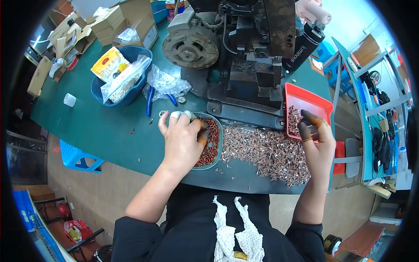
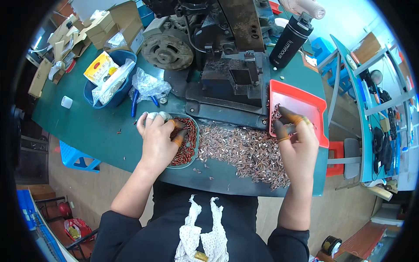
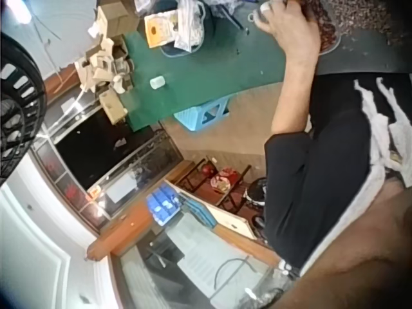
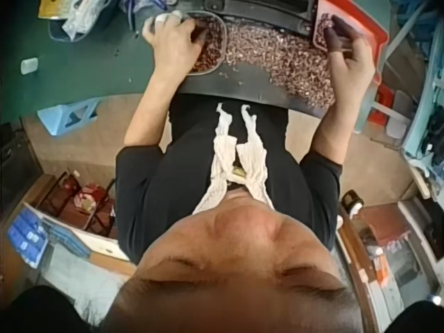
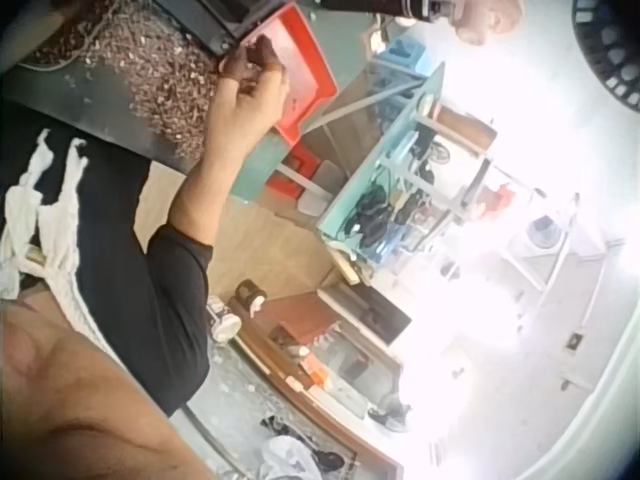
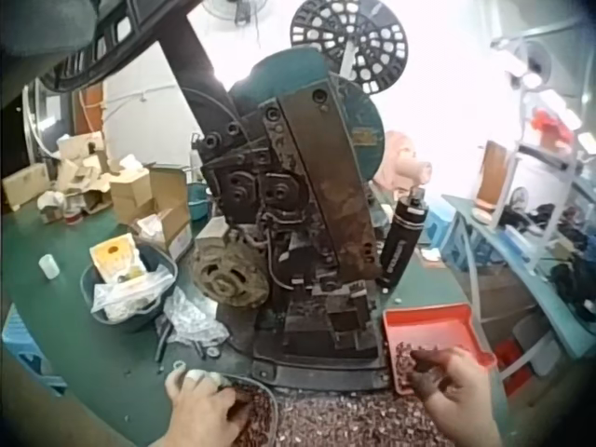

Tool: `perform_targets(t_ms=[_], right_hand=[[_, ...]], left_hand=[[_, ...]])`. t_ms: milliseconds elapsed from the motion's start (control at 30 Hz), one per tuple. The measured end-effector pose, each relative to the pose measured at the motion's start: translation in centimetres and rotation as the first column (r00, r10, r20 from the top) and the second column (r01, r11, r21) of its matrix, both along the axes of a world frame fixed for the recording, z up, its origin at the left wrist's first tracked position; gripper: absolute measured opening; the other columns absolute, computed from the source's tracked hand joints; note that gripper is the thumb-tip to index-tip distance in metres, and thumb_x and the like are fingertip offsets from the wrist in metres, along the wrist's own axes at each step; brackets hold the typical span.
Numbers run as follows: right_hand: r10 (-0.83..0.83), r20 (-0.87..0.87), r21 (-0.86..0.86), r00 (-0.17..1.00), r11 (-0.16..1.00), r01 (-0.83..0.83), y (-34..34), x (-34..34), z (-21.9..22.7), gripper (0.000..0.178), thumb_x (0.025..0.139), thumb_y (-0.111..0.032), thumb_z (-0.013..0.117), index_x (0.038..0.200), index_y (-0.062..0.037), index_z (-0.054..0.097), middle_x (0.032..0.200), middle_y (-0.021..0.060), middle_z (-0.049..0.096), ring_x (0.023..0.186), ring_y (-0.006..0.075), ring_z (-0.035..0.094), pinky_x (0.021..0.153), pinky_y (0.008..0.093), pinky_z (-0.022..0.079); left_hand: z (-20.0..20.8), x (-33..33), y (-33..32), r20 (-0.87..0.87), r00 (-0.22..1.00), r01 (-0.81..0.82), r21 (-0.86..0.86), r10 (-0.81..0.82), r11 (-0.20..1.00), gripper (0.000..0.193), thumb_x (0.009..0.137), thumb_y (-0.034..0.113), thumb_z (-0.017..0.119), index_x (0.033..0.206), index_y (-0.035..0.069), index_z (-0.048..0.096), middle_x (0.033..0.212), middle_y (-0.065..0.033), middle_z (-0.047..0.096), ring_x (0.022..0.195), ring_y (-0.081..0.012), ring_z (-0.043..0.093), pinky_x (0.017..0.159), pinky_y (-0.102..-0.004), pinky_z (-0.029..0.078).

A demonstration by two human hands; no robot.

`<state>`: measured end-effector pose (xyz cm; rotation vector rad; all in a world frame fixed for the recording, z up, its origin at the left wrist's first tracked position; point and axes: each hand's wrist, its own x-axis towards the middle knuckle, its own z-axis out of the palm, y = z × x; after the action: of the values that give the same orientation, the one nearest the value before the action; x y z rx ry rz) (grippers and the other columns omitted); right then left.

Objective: The person repeatedly joins small pins with wire pieces and crimps them together using a tabletop press machine.

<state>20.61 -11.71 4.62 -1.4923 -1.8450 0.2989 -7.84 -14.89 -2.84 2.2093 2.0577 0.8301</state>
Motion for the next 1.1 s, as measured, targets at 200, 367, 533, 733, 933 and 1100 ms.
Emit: perform_targets(t_ms=[200,367,533,733,933,1100], right_hand=[[0.207,-0.142,-0.106,0.968,0.969,-0.223,-1.2,-3.7,-1.4,0.019,0.085,-0.001,0.068,0.104,-0.0020,0.070,0.089,0.0069,0.065,0.074,0.0125,0.059,0.067,0.0248,0.047],[0.345,-0.327,-0.263,0.880,0.861,-0.436,-1.3,-7.4,-3.7,0.017,0.086,-0.009,0.071,0.102,-0.0034,0.071,0.085,0.0078,0.067,0.073,0.0110,0.060,0.063,0.0241,0.046],[0.143,-0.514,-0.567,0.846,0.683,-0.460,-1.4,-8.1,-4.3,0.019,0.092,-0.017,0.067,0.100,-0.0003,0.069,0.080,-0.0007,0.064,0.072,0.0080,0.058,0.064,0.0209,0.044],[-0.092,-0.764,-0.573,0.639,0.553,-0.605,-2.5,-6.0,-5.6,0.017,0.094,-0.020,0.066,0.097,-0.0036,0.069,0.076,-0.0033,0.062,0.061,0.0026,0.051,0.052,0.0172,0.037],[-0.215,-0.827,-0.548,0.519,0.514,-0.660,-3.6,-5.3,-6.2,0.018,0.092,-0.022,0.068,0.096,-0.0047,0.068,0.073,-0.0031,0.061,0.057,0.0016,0.049,0.048,0.0158,0.034],[-0.220,-0.836,-0.538,0.502,0.512,-0.670,-4.2,-4.5,-5.6,0.017,0.091,-0.023,0.069,0.094,-0.0062,0.067,0.074,-0.0023,0.062,0.058,0.0006,0.049,0.048,0.0151,0.032]], left_hand=[[1.2,-0.4,-0.9,0.096,0.995,0.021,0.042,-0.025,0.999,0.011,0.073,0.013,0.079,0.083,0.010,0.073,0.090,-0.0053,0.061,0.095,-0.0256,0.055,0.103,-0.0463,0.026],[1.9,0.2,-1.5,0.171,0.980,0.093,0.060,-0.102,0.994,0.013,0.073,0.013,0.077,0.086,0.014,0.074,0.092,-0.0019,0.062,0.098,-0.0235,0.054,0.106,-0.0503,0.025],[2.7,1.8,-1.9,-0.002,0.973,0.224,0.234,-0.230,0.946,0.018,0.069,0.015,0.078,0.086,0.014,0.074,0.092,-0.0021,0.061,0.097,-0.0227,0.054,0.104,-0.0498,0.028],[2.7,2.4,-1.7,0.244,0.903,0.329,0.141,-0.355,0.934,0.024,0.070,0.015,0.080,0.092,0.011,0.072,0.093,-0.0030,0.059,0.096,-0.0242,0.052,0.098,-0.0456,0.031],[2.2,3.3,-2.2,0.609,0.722,0.446,-0.046,-0.329,0.894,0.031,0.073,0.016,0.082,0.101,0.010,0.069,0.099,-0.0042,0.062,0.093,-0.0235,0.054,0.089,-0.0355,0.037],[1.2,3.8,-2.3,0.695,0.630,0.490,-0.010,-0.347,0.871,0.024,0.075,0.008,0.080,0.097,0.008,0.070,0.092,-0.0030,0.064,0.088,-0.0224,0.057,0.082,-0.0323,0.043]])
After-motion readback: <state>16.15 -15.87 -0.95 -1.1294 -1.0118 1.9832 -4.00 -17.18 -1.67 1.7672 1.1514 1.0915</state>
